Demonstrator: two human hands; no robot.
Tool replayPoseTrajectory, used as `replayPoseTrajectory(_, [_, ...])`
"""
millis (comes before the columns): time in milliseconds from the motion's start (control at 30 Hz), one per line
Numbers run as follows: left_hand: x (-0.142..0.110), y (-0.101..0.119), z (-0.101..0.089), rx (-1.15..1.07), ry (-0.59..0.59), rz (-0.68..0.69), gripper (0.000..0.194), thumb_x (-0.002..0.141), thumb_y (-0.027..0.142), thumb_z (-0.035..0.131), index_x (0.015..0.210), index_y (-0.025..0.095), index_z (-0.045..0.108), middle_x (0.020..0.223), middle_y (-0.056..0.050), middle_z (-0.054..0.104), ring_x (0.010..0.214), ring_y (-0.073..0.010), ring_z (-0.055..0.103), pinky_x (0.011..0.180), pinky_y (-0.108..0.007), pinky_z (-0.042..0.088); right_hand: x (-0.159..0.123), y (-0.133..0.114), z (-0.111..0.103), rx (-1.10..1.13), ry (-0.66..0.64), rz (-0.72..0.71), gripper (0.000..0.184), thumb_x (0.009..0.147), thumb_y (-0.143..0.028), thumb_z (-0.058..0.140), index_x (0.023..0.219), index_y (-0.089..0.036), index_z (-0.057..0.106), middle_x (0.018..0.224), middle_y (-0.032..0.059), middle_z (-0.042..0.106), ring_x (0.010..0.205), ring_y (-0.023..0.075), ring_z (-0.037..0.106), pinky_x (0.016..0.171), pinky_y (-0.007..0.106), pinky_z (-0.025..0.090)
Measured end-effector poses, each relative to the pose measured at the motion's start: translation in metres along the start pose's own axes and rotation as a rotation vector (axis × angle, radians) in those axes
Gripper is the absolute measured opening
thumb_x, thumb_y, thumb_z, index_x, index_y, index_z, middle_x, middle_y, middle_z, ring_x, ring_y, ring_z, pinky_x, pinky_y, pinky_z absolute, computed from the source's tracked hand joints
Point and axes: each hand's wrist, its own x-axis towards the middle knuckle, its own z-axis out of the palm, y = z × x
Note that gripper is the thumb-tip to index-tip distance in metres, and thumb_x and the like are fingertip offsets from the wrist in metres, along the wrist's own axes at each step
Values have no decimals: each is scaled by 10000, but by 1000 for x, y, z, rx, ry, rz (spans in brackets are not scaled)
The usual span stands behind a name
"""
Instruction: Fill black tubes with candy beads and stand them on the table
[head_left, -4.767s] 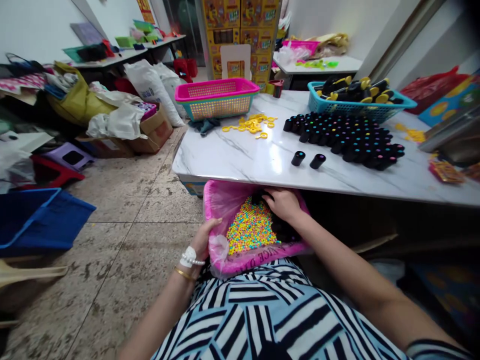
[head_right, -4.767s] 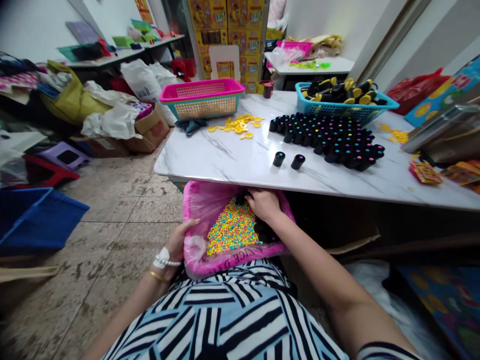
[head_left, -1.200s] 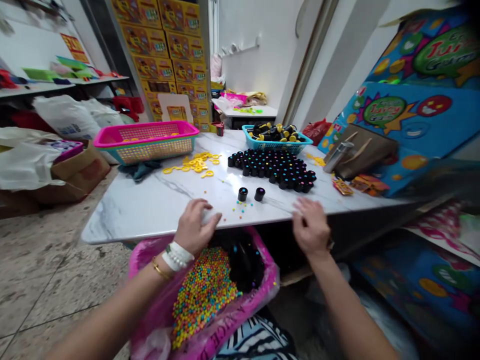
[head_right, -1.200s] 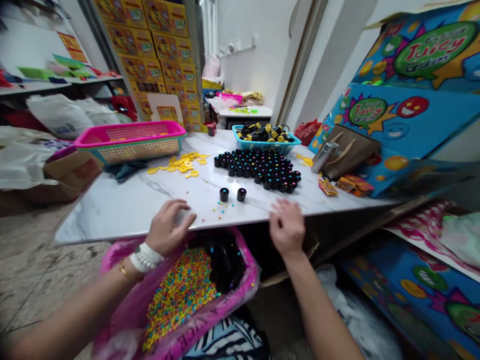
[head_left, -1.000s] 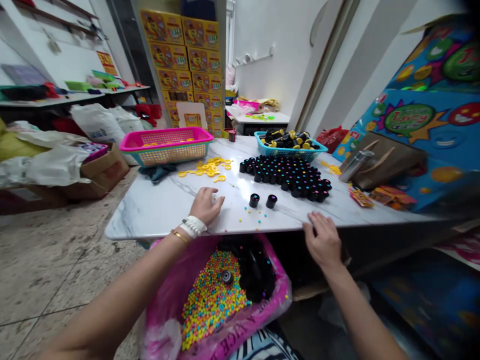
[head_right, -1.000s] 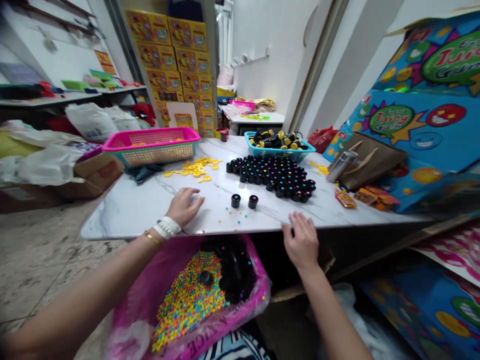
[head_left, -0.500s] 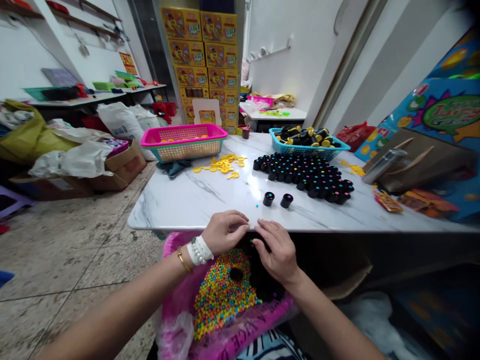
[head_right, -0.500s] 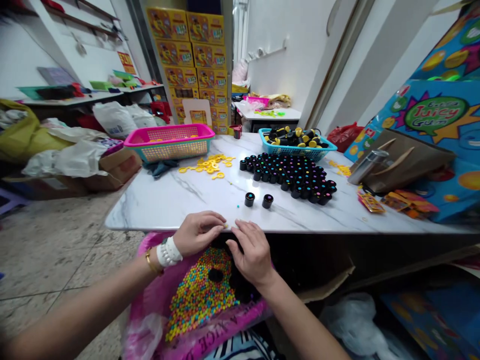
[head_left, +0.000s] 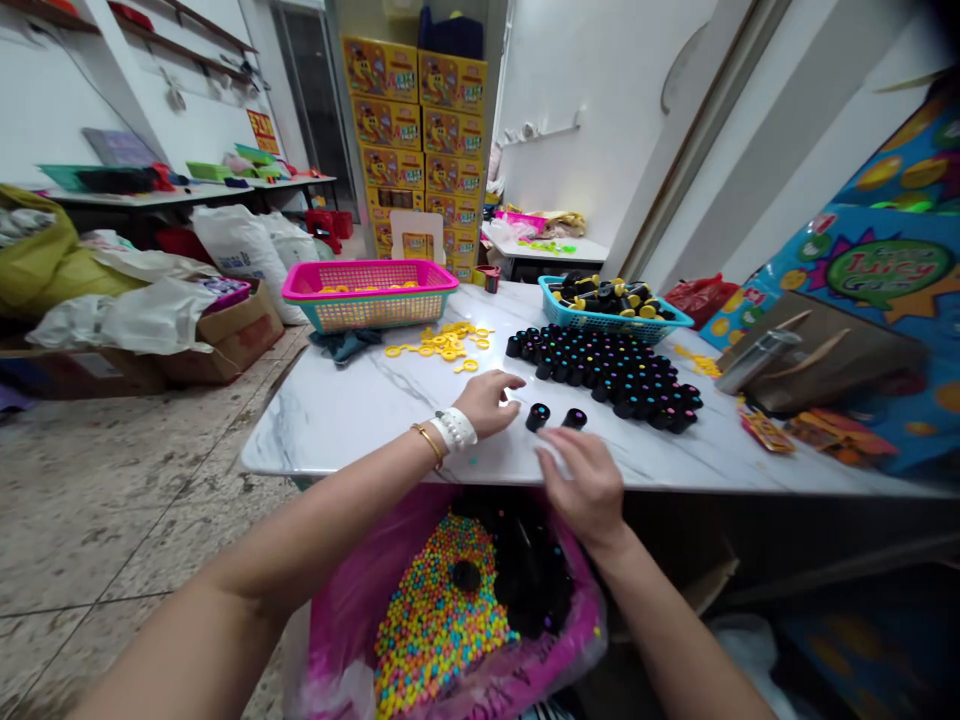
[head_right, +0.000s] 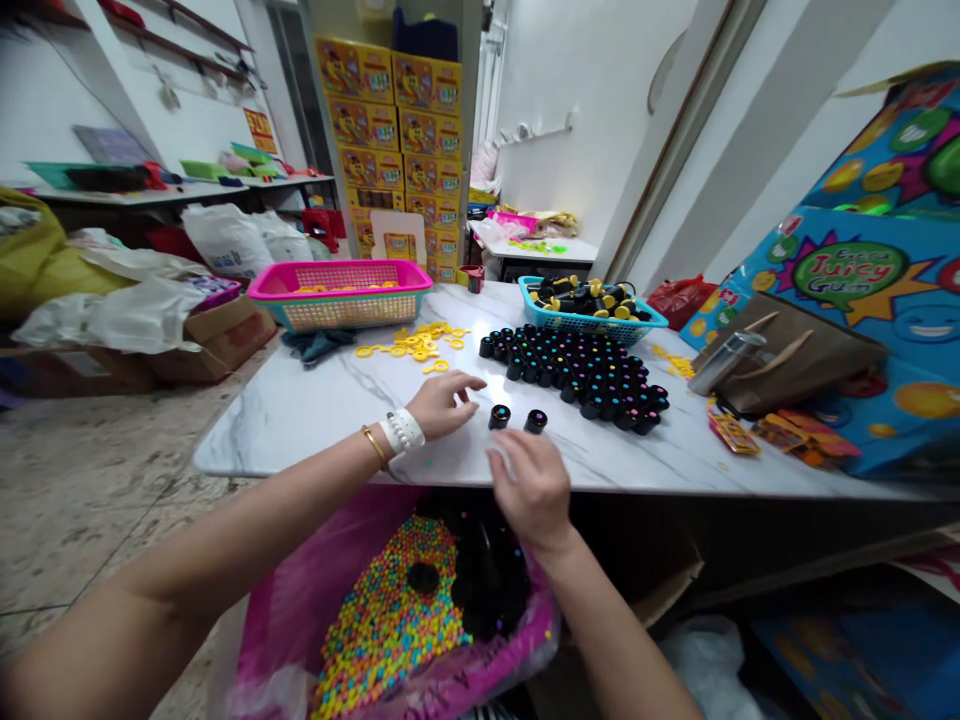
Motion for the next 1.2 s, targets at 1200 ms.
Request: replayPoseTrajectory(1200, [14, -23, 6, 241, -164, -18, 235, 845, 44, 522, 912, 77, 745, 1001, -150, 670, 1007, -262, 637, 912, -389, 486, 2, 3, -15, 35, -224, 54, 238, 945, -331, 558, 793, -201, 686, 712, 34, 691, 659, 163, 625, 694, 294, 489])
